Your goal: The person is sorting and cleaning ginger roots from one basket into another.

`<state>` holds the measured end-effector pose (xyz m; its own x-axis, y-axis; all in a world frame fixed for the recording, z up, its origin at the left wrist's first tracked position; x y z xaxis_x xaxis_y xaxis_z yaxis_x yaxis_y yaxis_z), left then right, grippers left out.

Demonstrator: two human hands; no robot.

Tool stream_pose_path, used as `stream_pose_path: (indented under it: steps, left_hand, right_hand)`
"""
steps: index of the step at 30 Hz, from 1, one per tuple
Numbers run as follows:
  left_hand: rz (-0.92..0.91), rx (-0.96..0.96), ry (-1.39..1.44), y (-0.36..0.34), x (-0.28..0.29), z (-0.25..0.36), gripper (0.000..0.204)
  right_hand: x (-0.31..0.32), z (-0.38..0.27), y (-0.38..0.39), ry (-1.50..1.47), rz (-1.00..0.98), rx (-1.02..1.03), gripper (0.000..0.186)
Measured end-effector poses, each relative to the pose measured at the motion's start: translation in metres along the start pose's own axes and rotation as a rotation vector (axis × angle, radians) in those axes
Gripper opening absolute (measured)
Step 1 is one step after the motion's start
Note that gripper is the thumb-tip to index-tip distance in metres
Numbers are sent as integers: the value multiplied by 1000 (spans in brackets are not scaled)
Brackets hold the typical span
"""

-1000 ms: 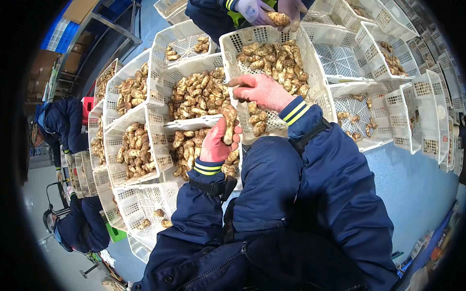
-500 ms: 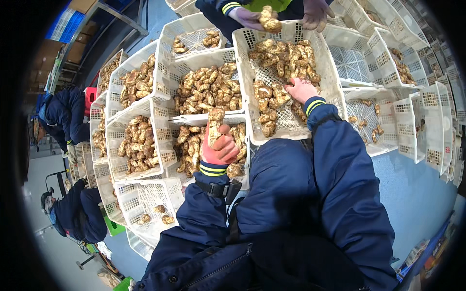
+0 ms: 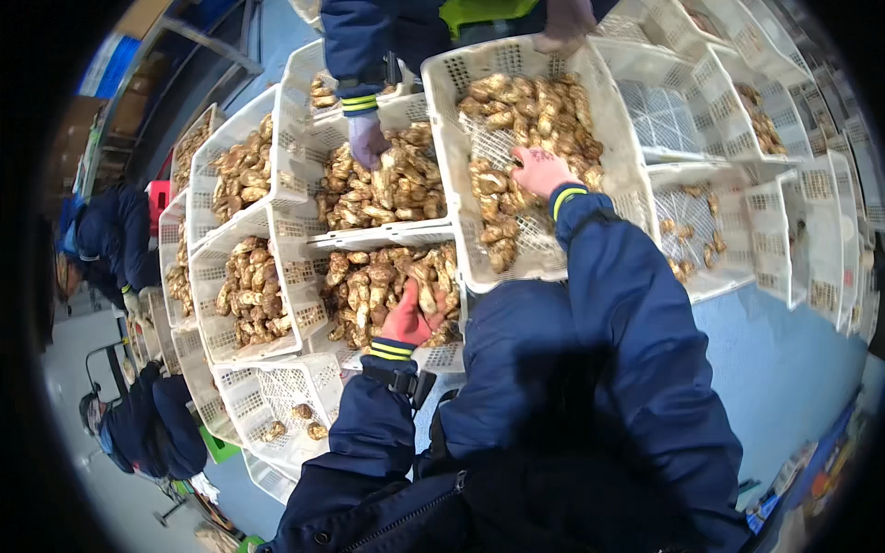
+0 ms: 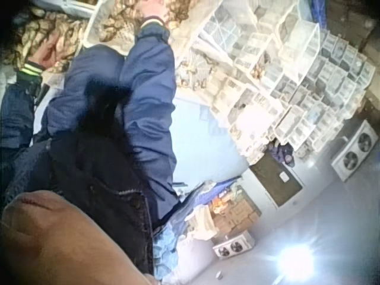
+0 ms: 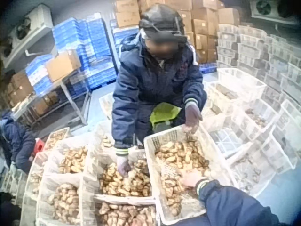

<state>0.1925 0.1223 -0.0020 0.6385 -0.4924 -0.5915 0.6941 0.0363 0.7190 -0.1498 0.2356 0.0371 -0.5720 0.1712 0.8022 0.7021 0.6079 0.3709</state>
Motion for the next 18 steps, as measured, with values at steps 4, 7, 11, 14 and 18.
stream_pose_path:
  steps: [4, 7, 11, 14, 18]
  left_hand:
    - [27, 78, 19, -14, 25, -15, 42]
    - [59, 135, -19, -30, 35, -15, 40]
    - [101, 190, 213, -45, 33, -12, 34]
    - [127, 32, 95, -66, 18, 38, 38]
    - [46, -471, -246, -93, -45, 182, 32]
  right_hand:
    - [-13, -25, 0, 132, -15, 114, 53]
    - [-21, -26, -2, 136, -62, 102, 46]
    - [-18, -21, -7, 102, -1, 87, 42]
    - [-18, -14, -7, 121, 17, 58, 43]
    - [-21, -8, -4, 151, 27, 80, 36]
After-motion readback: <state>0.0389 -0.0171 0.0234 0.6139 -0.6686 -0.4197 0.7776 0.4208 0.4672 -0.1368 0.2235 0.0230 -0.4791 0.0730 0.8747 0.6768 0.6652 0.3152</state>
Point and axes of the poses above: each hand's wrist, its own y-axis away from the middle knuckle, its own x-axis out of the back of the hand, z = x × y, the point moved 9 cm from there along -y, towards the middle knuckle, and after that the axes turned 6 degrees about -y, right-handed, at the moved point
